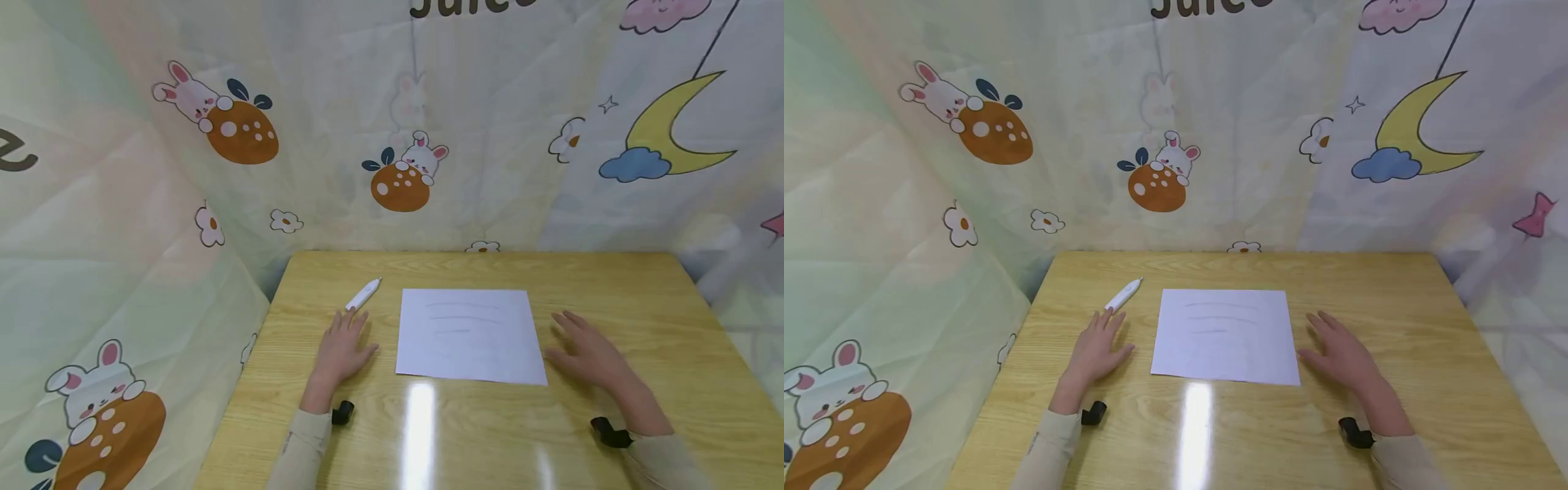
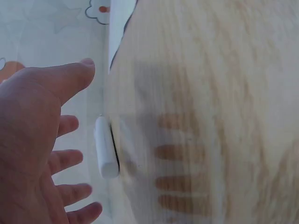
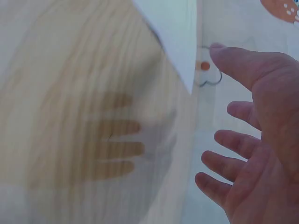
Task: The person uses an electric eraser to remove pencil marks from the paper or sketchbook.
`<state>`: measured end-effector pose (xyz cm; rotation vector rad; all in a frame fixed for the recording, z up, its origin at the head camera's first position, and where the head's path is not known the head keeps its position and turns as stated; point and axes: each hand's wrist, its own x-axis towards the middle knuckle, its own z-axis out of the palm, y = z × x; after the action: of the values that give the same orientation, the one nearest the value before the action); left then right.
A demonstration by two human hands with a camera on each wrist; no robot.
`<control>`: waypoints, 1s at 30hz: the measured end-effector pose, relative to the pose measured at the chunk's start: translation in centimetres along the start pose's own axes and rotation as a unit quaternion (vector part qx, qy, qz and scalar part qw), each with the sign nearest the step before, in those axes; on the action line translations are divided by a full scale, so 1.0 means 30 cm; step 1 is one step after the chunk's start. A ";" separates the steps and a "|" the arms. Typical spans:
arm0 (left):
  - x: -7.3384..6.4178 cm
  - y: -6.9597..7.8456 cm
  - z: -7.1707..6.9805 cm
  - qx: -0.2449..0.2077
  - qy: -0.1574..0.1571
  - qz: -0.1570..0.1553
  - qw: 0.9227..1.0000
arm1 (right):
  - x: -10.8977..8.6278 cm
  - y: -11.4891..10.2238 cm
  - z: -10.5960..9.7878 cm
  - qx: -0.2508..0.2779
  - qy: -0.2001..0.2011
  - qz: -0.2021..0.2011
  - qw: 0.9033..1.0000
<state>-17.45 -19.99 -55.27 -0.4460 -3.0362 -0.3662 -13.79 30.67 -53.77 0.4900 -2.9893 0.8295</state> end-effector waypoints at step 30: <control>-0.015 0.001 0.014 -0.182 0.017 -0.022 0.983 | 0.128 -0.129 0.184 -0.004 -0.084 0.031 0.996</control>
<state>-17.03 -20.00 -55.71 -0.3838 -2.9486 -0.9288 -15.83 23.62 -56.25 0.4918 -3.1758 0.8191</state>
